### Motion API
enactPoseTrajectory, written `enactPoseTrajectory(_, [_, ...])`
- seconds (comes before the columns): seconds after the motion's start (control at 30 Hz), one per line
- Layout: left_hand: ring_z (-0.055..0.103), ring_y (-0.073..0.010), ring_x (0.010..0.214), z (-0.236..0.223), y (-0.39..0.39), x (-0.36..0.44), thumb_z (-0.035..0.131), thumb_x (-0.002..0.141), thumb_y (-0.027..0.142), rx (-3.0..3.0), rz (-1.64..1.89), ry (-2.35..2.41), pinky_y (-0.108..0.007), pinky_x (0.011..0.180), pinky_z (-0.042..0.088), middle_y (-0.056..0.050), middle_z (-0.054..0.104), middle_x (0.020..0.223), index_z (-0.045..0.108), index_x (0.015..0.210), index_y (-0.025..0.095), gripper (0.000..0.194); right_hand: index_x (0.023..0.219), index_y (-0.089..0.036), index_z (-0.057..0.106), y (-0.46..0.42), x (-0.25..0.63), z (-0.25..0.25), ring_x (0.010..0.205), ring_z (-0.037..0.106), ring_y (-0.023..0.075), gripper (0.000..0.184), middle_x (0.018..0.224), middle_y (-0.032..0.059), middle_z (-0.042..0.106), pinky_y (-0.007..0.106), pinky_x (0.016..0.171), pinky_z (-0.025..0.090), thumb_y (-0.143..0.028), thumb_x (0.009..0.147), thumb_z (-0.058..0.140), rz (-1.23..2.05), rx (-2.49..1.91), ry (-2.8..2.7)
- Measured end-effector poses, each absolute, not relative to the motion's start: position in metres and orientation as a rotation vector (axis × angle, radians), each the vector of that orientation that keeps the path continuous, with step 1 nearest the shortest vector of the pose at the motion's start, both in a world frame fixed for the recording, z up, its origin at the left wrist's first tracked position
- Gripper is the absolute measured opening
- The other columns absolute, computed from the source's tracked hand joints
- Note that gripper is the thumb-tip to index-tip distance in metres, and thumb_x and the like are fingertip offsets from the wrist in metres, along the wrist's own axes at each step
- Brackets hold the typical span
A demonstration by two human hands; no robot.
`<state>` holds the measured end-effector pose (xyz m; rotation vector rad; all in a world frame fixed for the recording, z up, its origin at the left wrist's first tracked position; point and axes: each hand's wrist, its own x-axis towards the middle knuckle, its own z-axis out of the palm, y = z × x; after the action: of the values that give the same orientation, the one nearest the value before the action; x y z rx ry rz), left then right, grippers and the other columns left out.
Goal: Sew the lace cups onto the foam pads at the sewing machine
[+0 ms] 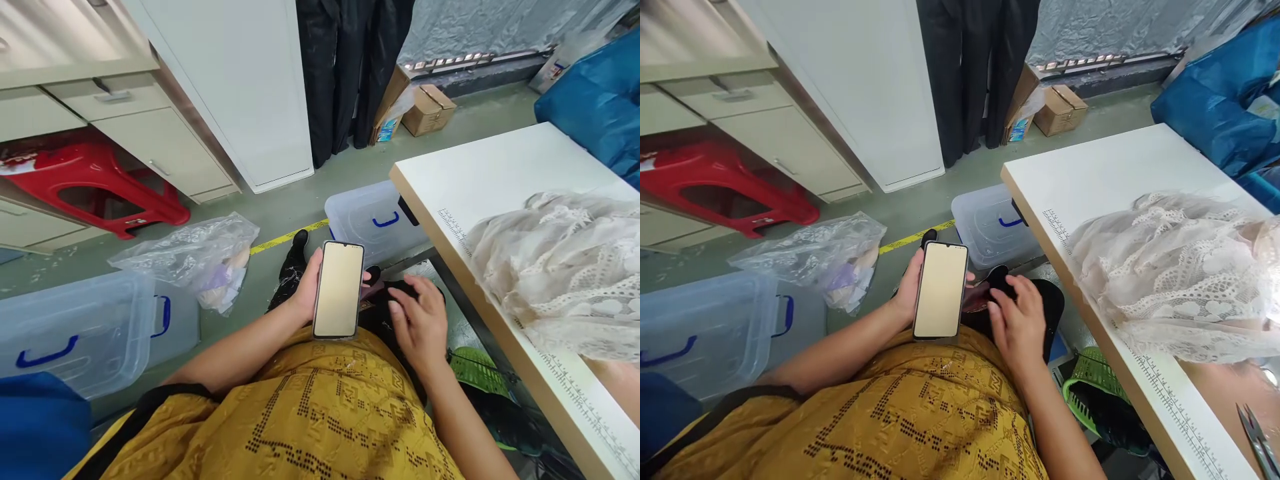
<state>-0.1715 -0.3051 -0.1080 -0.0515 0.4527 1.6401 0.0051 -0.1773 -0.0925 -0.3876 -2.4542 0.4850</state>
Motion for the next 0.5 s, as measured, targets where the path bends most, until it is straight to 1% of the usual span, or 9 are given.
enactPoseTrajectory(0.1, [0.069,-0.0312,0.091,-0.104,-0.305,-0.176,0.018,0.09,0.071,-0.066,1.65,0.4,-0.043,0.074,0.055,-0.019,0.068,0.113,0.063,0.119,0.01,0.081,0.108,-0.02,0.065,-0.171,0.019,-0.097,0.104,0.059,0.0224,0.021,0.11,0.01,0.062,0.042,0.089,0.051,-0.019,0.09,0.054,0.77,-0.474,-2.422])
enactPoseTrajectory(0.17, [0.069,-0.032,0.091,-0.103,-0.303,-0.178,0.016,0.089,0.072,-0.075,1.649,0.367,-0.044,0.073,0.055,-0.019,0.068,0.113,0.064,0.118,0.01,0.084,0.11,-0.021,0.063,-0.178,0.022,-0.099,0.101,0.062,0.0194,0.022,0.108,0.0083,0.064,0.036,0.087,0.052,-0.018,0.091,0.053,0.966,-0.407,-2.455])
enactPoseTrajectory(0.27, [0.069,-0.032,0.092,-0.104,-0.3,-0.179,0.015,0.087,0.075,-0.072,1.638,0.344,-0.043,0.073,0.055,-0.021,0.067,0.115,0.063,0.117,0.006,0.089,0.112,-0.021,0.061,-0.193,0.02,-0.101,0.1,0.063,0.0175,0.023,0.105,0.0065,0.067,0.032,0.086,0.053,-0.018,0.091,0.053,1.141,-0.321,-2.486])
enactPoseTrajectory(0.37, [0.069,-0.0317,0.091,-0.104,-0.298,-0.179,0.015,0.088,0.074,-0.061,1.651,0.337,-0.042,0.072,0.055,-0.02,0.067,0.115,0.064,0.117,0.008,0.087,0.111,-0.019,0.061,-0.203,0.019,-0.102,0.094,0.063,0.0172,0.022,0.1,0.0071,0.067,0.031,0.08,0.053,-0.018,0.09,0.055,1.128,-0.28,-2.495])
enactPoseTrajectory(0.5, [0.067,-0.0336,0.097,-0.104,-0.296,-0.177,0.014,0.087,0.075,-0.048,1.667,0.354,-0.044,0.071,0.055,-0.019,0.067,0.116,0.063,0.117,0.012,0.085,0.112,-0.017,0.063,-0.206,0.02,-0.099,0.081,0.058,0.0175,0.024,0.09,0.0078,0.063,0.03,0.068,0.051,-0.019,0.089,0.057,0.842,-0.033,-2.579])
